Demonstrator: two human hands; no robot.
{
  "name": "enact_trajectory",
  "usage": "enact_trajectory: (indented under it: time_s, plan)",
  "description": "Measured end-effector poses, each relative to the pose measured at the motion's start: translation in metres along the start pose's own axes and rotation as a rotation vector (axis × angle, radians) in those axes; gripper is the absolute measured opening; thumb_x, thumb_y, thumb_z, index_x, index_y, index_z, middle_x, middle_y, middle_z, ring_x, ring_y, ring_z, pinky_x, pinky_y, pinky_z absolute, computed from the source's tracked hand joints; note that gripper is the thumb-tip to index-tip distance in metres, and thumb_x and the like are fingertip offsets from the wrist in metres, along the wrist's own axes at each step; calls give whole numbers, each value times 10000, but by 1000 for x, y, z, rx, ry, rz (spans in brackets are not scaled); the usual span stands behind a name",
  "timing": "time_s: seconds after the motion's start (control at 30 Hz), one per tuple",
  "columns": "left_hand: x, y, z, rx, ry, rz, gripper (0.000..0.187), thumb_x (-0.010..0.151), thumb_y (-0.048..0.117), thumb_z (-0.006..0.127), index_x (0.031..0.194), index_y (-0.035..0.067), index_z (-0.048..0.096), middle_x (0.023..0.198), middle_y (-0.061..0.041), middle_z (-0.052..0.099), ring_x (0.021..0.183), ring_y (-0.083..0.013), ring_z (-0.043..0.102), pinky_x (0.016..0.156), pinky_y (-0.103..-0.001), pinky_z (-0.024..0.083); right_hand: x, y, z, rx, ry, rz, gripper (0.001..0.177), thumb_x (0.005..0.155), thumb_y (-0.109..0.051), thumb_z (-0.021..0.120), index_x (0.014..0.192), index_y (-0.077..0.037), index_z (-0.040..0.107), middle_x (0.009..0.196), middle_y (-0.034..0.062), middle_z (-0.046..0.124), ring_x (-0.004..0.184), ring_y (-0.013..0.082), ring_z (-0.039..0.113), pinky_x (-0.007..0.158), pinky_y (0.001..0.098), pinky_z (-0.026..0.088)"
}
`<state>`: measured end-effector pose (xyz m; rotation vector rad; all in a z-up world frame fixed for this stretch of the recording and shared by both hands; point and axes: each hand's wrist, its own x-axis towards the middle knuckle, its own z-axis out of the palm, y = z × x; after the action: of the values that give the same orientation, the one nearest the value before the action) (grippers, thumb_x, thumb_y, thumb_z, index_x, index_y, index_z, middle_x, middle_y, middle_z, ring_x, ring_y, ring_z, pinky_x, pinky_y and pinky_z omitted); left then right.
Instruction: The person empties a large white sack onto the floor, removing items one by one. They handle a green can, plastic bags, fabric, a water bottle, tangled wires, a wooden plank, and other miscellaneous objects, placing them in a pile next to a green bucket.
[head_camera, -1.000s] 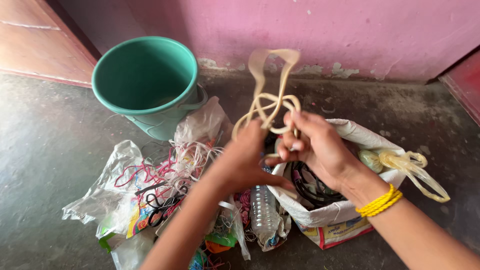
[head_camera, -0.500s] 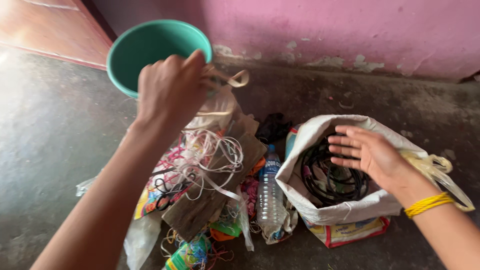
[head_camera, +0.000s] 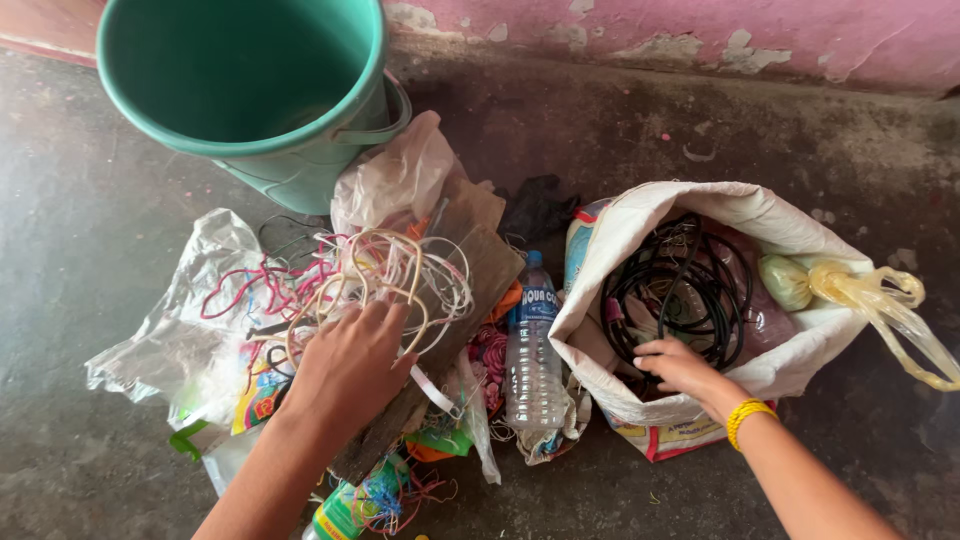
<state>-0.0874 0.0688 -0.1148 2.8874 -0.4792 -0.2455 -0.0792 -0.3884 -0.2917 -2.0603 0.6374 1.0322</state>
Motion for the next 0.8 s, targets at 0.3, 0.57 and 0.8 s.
enact_trajectory:
  time_s: [0.3, 0.57, 0.8]
  plan:
    - [36, 59, -28, -276, -93, 45, 403, 882, 297, 697, 1196, 79, 570, 1050, -125, 676, 978, -356, 676, 791, -494, 549, 16, 34, 4, 13, 34, -94, 556, 907, -314, 656, 1424, -118, 598, 1536, 134, 536, 1424, 294, 508, 1146, 423, 428]
    - [44, 92, -23, -381, -17, 245, 458, 876, 235, 702, 1251, 21, 551, 1067, -161, 656, 992, -375, 670, 816, -486, 539, 17, 47, 7, -80, 35, -142, 403, 887, -287, 682, 1242, -105, 738, 1515, 111, 544, 1413, 276, 506, 1167, 397, 385]
    - [41, 90, -15, -379, -142, 176, 498, 883, 238, 700, 1303, 34, 527, 1084, -149, 654, 1024, -355, 664, 864, -478, 528, -56, -15, -4, -257, 623, -426, 175, 812, -269, 721, 864, -115, 786, 986, 83, 759, 984, 275, 654, 905, 422, 504]
